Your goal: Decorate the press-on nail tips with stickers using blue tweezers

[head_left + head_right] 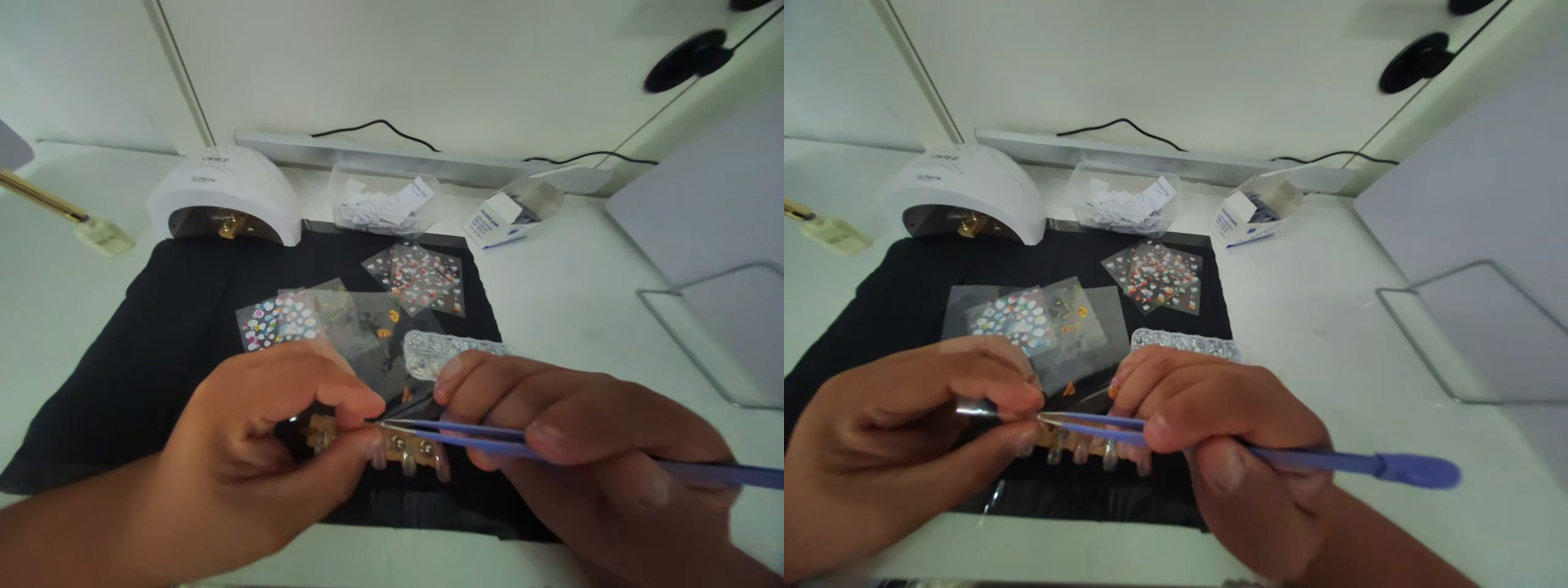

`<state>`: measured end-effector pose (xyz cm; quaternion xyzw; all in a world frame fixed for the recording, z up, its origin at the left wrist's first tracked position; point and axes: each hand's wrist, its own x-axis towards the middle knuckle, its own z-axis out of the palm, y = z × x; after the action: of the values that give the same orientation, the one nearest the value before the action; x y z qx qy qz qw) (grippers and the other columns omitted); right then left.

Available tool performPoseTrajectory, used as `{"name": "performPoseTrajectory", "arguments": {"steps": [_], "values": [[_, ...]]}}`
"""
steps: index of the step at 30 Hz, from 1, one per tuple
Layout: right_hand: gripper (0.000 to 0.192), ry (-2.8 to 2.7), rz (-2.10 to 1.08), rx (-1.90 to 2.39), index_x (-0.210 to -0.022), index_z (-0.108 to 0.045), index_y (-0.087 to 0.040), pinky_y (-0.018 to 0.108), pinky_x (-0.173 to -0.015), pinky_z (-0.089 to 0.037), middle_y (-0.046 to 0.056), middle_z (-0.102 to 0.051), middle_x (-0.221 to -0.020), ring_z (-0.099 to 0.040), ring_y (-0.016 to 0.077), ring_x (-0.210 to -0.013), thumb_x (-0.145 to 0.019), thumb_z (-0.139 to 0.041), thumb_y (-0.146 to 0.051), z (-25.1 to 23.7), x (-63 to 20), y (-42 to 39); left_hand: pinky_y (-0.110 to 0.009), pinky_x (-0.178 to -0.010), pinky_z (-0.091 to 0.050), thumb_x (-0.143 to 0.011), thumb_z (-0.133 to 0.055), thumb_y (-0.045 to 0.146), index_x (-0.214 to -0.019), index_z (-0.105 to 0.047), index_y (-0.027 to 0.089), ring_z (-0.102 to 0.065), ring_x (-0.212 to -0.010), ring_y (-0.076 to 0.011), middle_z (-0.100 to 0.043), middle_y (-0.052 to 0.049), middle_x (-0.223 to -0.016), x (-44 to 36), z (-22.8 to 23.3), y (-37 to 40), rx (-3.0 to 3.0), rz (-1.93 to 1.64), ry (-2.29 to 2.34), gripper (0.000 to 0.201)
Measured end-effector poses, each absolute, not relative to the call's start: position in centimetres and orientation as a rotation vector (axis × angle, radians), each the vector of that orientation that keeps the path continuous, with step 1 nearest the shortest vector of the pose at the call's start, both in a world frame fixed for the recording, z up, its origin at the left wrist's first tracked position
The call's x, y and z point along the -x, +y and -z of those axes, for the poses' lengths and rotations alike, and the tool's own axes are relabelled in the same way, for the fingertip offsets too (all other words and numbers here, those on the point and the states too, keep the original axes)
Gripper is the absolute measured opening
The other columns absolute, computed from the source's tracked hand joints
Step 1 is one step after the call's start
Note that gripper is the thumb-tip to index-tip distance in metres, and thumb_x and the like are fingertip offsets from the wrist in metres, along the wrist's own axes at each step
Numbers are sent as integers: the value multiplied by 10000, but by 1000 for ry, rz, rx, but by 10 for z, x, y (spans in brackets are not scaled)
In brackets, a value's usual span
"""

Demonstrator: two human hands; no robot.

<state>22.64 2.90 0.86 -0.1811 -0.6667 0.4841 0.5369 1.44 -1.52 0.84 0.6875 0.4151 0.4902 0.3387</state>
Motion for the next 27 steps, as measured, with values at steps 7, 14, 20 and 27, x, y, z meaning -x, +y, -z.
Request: {"name": "performPoseTrajectory", "arguments": {"steps": [7,14,20,27], "values": [[257,-1617,-1158,384,-1000,-791,-221,407,-632,-587,45,-720,-596,-698,204,-544,-973,-562,-334,-8,-228,32,-228,-574,-541,-800,-672,46,-901,-673,206,-679,-676,-130,-709,1,-737,-15,-8,-13,-1800,-1266,1063,189],[228,-1683,-1158,369,-1039,-769,-230,425,-689,-587,35,-719,-630,-706,205,-577,-960,-563,-288,-6,-232,32,-231,-587,-539,-805,-677,57,-900,-671,218,-685,-692,-131,-715,4,-757,-13,-7,-14,-1806,-1261,1074,187],[288,-1648,-1145,371,-1044,-761,-226,427,-663,-581,38,-706,-633,-697,205,-573,-996,-488,-304,-4,-230,32,-230,-592,-542,-799,-682,63,-893,-672,216,-685,-690,-132,-715,5,-749,-14,-7,-13,-1808,-1263,1074,180],[258,-1698,-1276,350,-1098,-729,-263,422,-673,-569,25,-699,-664,-686,196,-577,-967,-509,-229,-6,-236,37,-218,-589,-534,-809,-682,76,-882,-667,219,-685,-707,-129,-725,2,-762,-14,-6,-14,-1801,-1257,1117,161]]}}
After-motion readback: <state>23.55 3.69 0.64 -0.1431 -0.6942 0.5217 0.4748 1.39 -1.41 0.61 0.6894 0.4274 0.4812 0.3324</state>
